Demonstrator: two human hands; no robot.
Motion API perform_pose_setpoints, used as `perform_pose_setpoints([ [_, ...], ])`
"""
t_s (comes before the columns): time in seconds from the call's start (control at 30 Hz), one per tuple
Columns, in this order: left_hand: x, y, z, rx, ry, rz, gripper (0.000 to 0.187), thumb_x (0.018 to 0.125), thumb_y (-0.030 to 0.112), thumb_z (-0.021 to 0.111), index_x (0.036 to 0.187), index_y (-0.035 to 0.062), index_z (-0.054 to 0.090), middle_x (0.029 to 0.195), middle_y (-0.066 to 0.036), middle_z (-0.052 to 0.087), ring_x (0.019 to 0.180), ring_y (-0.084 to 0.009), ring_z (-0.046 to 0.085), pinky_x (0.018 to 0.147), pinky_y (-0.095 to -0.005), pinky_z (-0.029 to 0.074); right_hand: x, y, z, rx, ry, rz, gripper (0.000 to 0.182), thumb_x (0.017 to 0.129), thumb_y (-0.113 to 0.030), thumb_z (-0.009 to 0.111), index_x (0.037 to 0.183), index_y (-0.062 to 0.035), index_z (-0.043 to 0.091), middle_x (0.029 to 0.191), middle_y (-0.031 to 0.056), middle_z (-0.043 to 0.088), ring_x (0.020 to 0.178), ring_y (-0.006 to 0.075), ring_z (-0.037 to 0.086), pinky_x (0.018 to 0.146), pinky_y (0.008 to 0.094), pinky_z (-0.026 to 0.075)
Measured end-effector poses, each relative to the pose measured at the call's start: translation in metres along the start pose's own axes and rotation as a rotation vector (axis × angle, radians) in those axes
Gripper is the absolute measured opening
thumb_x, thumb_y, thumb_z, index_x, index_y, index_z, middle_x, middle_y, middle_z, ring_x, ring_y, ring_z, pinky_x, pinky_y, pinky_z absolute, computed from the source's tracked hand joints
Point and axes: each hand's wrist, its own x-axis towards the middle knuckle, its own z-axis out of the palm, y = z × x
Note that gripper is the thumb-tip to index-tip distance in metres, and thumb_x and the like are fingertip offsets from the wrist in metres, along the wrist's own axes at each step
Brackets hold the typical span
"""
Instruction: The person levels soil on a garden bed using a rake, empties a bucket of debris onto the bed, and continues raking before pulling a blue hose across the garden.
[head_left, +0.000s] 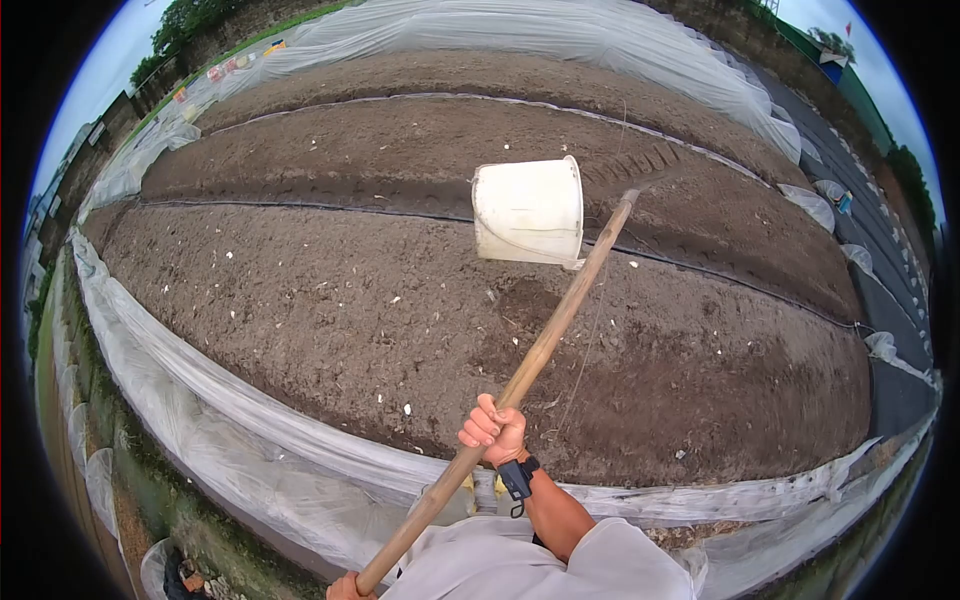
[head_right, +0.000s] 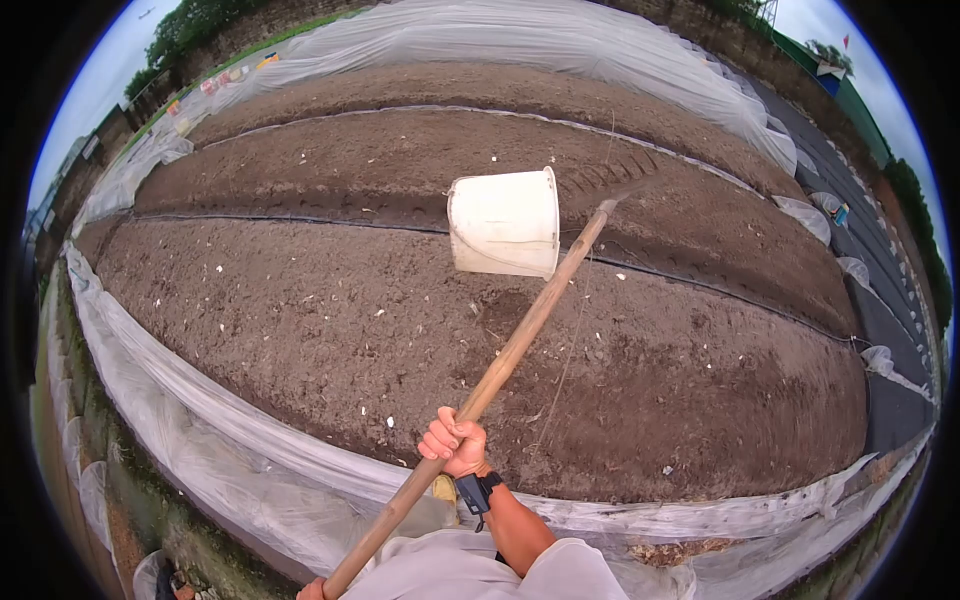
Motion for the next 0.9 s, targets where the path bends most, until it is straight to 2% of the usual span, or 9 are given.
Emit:
perform_pose_setpoints([
  [0.3, 0.040, -0.004, -0.043, 0.041, 0.070, 0.162, 0.036, 0.075, 0.030, 0.062, 0.104, 0.0081, 0.058, 0.081, -0.021, 0.060, 0.087, -0.0398, 0.057, 0.070, -0.0504, 0.044, 0.001, 0.012, 0.079, -0.083, -0.318, -0.118, 0.019, 0.071, -0.015, 0.059, 0.066, -0.0113, 0.041, 0.048, -0.0017, 0.037, 0.041, 0.0137, 0.040, 0.052, 0.0339, 0.040],
  [0.37, 0.048, -0.001, -0.052, 0.058, 0.128, 0.224, 0.036, 0.075, 0.030, 0.062, 0.104, 0.0081, 0.058, 0.082, -0.021, 0.060, 0.087, -0.0398, 0.057, 0.070, -0.0505, 0.044, -0.003, 0.018, 0.091, -0.116, -0.337, -0.157, 0.020, 0.070, -0.015, 0.060, 0.066, -0.0112, 0.041, 0.048, -0.0015, 0.037, 0.041, 0.0137, 0.040, 0.052, 0.0342, 0.041],
  [0.4, 0.055, 0.000, -0.052, 0.062, 0.261, 0.307, 0.030, 0.076, 0.029, 0.062, 0.094, 0.0050, 0.057, 0.078, -0.018, 0.059, 0.077, -0.0356, 0.057, 0.065, -0.0453, 0.044, -0.006, 0.019, 0.097, -0.145, -0.358, -0.183, 0.020, 0.070, -0.014, 0.060, 0.066, -0.0111, 0.041, 0.048, -0.0013, 0.038, 0.041, 0.0137, 0.041, 0.052, 0.0346, 0.041],
  [0.63, 0.129, 0.038, -0.099, 0.172, -0.008, 0.624, 0.027, 0.077, 0.026, 0.062, 0.092, 0.0040, 0.057, 0.074, -0.018, 0.057, 0.072, -0.0350, 0.054, 0.062, -0.0437, 0.043, -0.057, 0.027, 0.124, -0.279, -0.347, -0.454, 0.020, 0.071, -0.013, 0.060, 0.066, -0.0107, 0.041, 0.050, -0.0003, 0.039, 0.042, 0.0155, 0.044, 0.053, 0.0348, 0.044],
  [0.77, 0.148, 0.059, -0.111, 0.265, -0.065, 0.773, 0.026, 0.078, 0.025, 0.062, 0.091, 0.0034, 0.056, 0.071, -0.018, 0.056, 0.069, -0.0347, 0.053, 0.061, -0.0428, 0.042, -0.100, 0.035, 0.116, -0.347, -0.362, -0.649, 0.021, 0.072, -0.013, 0.061, 0.066, -0.0107, 0.041, 0.050, 0.0000, 0.039, 0.042, 0.0155, 0.044, 0.053, 0.0350, 0.044],
  [0.9, 0.158, 0.096, -0.113, 0.354, -0.127, 0.917, 0.024, 0.078, 0.023, 0.062, 0.090, 0.0028, 0.056, 0.069, -0.018, 0.055, 0.067, -0.0344, 0.052, 0.059, -0.0418, 0.042, -0.151, 0.047, 0.112, -0.360, -0.276, -0.847, 0.020, 0.072, -0.013, 0.060, 0.066, -0.0109, 0.041, 0.050, 0.0003, 0.039, 0.043, 0.0157, 0.044, 0.054, 0.0358, 0.045],
])
